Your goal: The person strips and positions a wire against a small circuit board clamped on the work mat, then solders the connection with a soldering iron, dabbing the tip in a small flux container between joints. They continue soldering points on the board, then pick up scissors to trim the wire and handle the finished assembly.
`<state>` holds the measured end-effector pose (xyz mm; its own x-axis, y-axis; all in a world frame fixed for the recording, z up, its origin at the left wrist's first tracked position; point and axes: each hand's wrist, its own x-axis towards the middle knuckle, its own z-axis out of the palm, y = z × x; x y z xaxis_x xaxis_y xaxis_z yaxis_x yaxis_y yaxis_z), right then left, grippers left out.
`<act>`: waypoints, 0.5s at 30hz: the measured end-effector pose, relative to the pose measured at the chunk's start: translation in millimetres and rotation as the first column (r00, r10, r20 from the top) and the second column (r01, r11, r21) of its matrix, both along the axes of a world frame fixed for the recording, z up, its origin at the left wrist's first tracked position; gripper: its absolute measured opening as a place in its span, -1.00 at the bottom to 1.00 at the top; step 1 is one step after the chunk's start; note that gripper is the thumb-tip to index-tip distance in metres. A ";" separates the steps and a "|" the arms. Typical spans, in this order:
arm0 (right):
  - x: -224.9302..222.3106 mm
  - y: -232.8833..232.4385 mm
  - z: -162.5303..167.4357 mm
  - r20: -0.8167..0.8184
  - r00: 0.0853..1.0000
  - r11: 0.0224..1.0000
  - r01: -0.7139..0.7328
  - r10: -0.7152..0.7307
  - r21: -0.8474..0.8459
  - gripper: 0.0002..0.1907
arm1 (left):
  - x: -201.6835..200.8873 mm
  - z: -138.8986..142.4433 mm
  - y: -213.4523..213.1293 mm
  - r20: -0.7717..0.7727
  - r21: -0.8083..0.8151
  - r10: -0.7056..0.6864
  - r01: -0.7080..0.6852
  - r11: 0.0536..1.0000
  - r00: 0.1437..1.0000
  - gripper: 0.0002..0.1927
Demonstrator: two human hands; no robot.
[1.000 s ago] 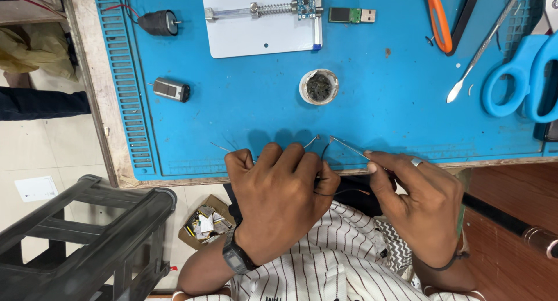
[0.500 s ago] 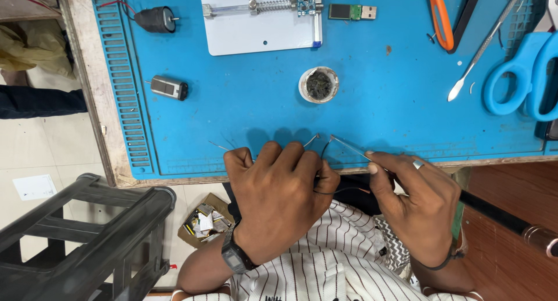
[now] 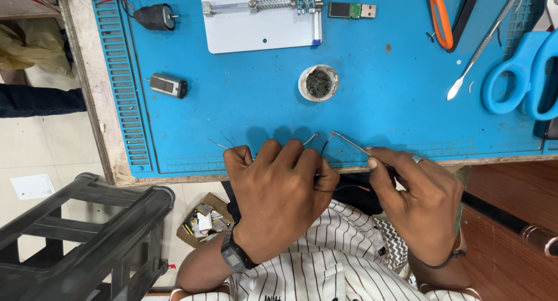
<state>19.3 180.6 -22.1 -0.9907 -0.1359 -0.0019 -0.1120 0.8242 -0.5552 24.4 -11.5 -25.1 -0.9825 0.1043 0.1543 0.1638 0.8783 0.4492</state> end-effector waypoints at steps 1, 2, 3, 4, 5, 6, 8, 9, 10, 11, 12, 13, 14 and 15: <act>-0.8 0.4 0.6 0.006 1.000 1.000 -0.004 0.004 0.001 -0.86 | -0.2 0.1 0.1 0.002 -0.002 0.002 -0.002 1.000 1.000 -0.69; -1.3 0.5 1.3 0.012 1.000 1.000 -0.008 0.008 0.001 -0.87 | -0.6 0.1 0.1 0.004 -0.004 0.003 -0.003 1.000 1.000 -0.69; -1.7 0.8 2.2 0.009 1.000 1.000 -0.015 0.015 0.002 -0.87 | -0.9 0.4 0.6 0.005 -0.006 0.004 -0.004 1.000 1.000 -0.69; -1.9 0.5 2.6 0.007 1.000 1.000 -0.022 0.022 0.003 -0.88 | -1.1 0.6 0.5 0.007 -0.009 0.003 -0.003 1.000 1.000 -0.69; -2.2 0.6 3.2 0.005 1.000 1.000 -0.030 0.030 0.004 -0.88 | -1.2 1.0 0.8 0.009 -0.012 0.003 -0.003 1.000 1.000 -0.68; -2.5 0.7 3.7 0.010 0.999 0.999 -0.032 0.032 0.007 -0.88 | -1.3 1.2 0.9 0.012 -0.015 0.002 -0.001 1.000 1.000 -0.68; -2.5 0.9 4.2 0.019 0.999 0.999 -0.032 0.031 0.013 -0.89 | -2.1 1.5 0.6 0.012 -0.010 -0.001 0.001 1.000 1.000 -0.69; -2.5 0.8 4.1 0.020 0.999 0.999 -0.031 0.031 0.011 -0.89 | -2.3 1.9 0.3 0.011 -0.008 -0.001 0.001 1.000 1.000 -0.69; -2.2 0.7 3.7 0.021 0.999 1.000 -0.030 0.030 0.009 -0.89 | -2.5 2.3 0.4 0.013 -0.008 0.000 0.000 1.000 1.000 -0.69; -1.9 0.7 3.1 0.022 0.999 1.000 -0.030 0.030 0.007 -0.89 | -2.7 2.6 0.7 0.014 -0.007 0.001 -0.001 1.000 1.000 -0.70; -1.2 0.7 2.8 0.007 0.999 0.999 -0.034 0.034 -0.007 -0.89 | -2.9 3.1 0.9 0.016 -0.006 0.001 -0.001 1.000 1.000 -0.70; -0.5 0.7 2.1 -0.009 0.999 0.999 -0.039 0.039 -0.022 -0.89 | -3.7 3.1 1.2 0.019 -0.006 0.001 -0.001 1.000 1.000 -0.70; 0.2 0.7 1.6 -0.025 0.999 0.998 -0.045 0.044 -0.037 -0.88 | -4.4 3.2 1.6 0.023 -0.005 0.001 -0.001 1.000 1.000 -0.70; 0.8 0.8 0.9 -0.022 0.999 0.998 -0.042 0.041 -0.045 -0.88 | -4.7 3.4 1.8 0.028 -0.005 0.002 -0.002 1.000 1.000 -0.70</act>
